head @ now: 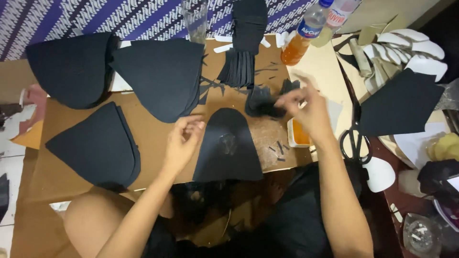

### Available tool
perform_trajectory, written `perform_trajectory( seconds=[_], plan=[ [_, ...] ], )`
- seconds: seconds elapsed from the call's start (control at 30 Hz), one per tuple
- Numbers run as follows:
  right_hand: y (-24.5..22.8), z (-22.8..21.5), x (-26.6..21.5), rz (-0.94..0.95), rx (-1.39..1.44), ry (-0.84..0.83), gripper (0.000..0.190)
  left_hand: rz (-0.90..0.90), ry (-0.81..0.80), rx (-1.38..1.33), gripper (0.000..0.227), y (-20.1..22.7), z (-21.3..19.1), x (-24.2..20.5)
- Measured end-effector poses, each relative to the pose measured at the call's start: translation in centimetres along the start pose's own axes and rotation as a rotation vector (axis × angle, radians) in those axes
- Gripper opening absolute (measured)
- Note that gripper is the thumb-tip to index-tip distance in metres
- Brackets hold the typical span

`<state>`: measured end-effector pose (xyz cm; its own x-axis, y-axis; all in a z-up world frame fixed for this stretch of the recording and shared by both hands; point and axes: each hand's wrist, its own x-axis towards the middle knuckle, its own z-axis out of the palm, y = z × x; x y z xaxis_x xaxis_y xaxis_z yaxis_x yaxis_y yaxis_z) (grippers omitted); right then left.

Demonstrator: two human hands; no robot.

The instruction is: The person sits at a table and assembles black shoe parts by hand. They repeatedly pick up a larger sole piece and a smaller insole piece, align them, and press them together firmly. The person handles multiple pairs of these parts, stacking the completed assemblies on the table.

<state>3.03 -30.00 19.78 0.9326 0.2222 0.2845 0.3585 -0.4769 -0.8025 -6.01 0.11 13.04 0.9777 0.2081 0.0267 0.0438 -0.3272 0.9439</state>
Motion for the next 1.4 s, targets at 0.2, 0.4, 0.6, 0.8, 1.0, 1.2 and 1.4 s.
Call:
perform_trajectory(
  seconds=[0.2, 0.4, 0.6, 0.8, 1.0, 1.2, 1.4],
  plan=[
    [-6.6, 6.1, -4.1, 0.225, -0.047, -0.534, 0.069, -0.139, -0.539, 0.130, 0.026, 3.8, 1.7, -3.6],
    [0.7, 10.2, -6.6, 0.516, 0.189, -0.323, 0.054, -0.569, -0.268, -0.623, 0.018, -5.8, 5.7, -5.2],
    [4.5, 12.0, -8.8, 0.728, 0.402, -0.156, 0.060, -0.617, -0.207, -0.565, 0.027, -4.8, 6.3, -4.3],
    [4.4, 12.5, -9.1, 0.784, 0.359, -0.235, 0.060, -0.474, -0.195, -0.159, 0.020, -4.9, 5.0, -3.2],
    [3.1, 12.7, -8.8, 0.776, 0.317, -0.226, 0.044, -0.425, -0.205, -0.006, 0.021, -4.2, 4.7, -1.5],
    [4.2, 12.8, -8.0, 0.737, 0.223, -0.181, 0.049, -0.316, -0.156, 0.263, 0.023, -4.5, 5.4, -0.3],
    [4.1, 13.4, -7.1, 0.702, 0.090, -0.162, 0.044, -0.289, -0.129, 0.330, 0.025, -4.5, 5.7, 0.2]
  ],
)
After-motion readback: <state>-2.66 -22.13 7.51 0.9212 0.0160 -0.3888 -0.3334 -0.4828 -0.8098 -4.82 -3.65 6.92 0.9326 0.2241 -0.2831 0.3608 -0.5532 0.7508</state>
